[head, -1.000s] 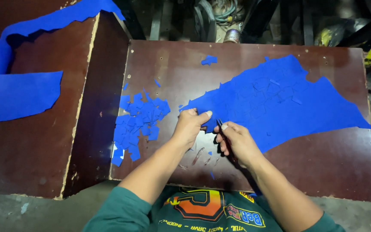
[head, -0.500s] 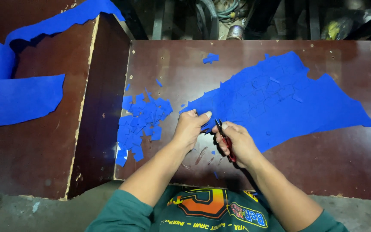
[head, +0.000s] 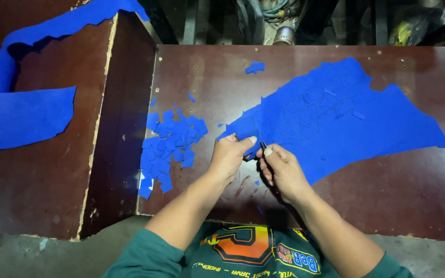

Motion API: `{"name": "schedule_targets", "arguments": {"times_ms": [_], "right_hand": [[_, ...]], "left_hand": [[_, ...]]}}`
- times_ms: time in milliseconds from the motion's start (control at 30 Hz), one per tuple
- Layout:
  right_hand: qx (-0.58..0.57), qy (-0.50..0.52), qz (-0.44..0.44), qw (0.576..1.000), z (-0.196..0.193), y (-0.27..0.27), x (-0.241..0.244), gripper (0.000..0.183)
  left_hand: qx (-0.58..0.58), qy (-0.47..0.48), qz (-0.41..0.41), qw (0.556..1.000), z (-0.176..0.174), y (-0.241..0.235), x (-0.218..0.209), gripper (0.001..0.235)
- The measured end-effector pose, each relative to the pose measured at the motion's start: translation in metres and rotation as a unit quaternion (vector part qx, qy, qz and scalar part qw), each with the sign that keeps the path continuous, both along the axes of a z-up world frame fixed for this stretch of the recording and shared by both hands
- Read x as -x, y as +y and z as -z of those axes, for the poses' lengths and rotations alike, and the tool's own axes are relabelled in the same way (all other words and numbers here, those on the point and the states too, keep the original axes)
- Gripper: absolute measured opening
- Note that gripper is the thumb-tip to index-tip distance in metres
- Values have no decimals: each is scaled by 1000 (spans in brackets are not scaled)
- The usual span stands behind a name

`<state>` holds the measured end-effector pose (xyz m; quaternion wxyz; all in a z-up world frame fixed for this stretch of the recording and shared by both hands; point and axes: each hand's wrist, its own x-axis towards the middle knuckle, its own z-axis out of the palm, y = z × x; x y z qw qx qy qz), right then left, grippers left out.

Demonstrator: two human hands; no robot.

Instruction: Cutting out small pattern pieces from a blue fabric sheet using small scissors on a workbench.

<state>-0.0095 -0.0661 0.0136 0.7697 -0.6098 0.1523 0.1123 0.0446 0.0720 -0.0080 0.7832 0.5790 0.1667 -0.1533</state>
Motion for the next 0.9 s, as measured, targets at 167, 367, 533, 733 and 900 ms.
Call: {"name": "schedule_targets", "arguments": {"times_ms": [167, 367, 533, 733, 900], "right_hand": [[-2, 3, -7, 1000, -2, 1, 0, 27], [5, -4, -16, 1000, -6, 3, -2, 26], [3, -8, -20, 1000, 3, 2, -1, 24], [9, 3, -22, 1000, 2, 4, -2, 25], [23, 0, -12, 1000, 6, 5, -3, 24]], "left_hand": [[-18, 12, 21, 1000, -10, 2, 3, 14], [-24, 8, 19, 1000, -13, 1, 3, 8], [-18, -1, 9, 1000, -16, 7, 6, 6], [-24, -2, 32, 999, -41, 4, 6, 9], [-5, 2, 26, 1000, -20, 6, 4, 10]]}}
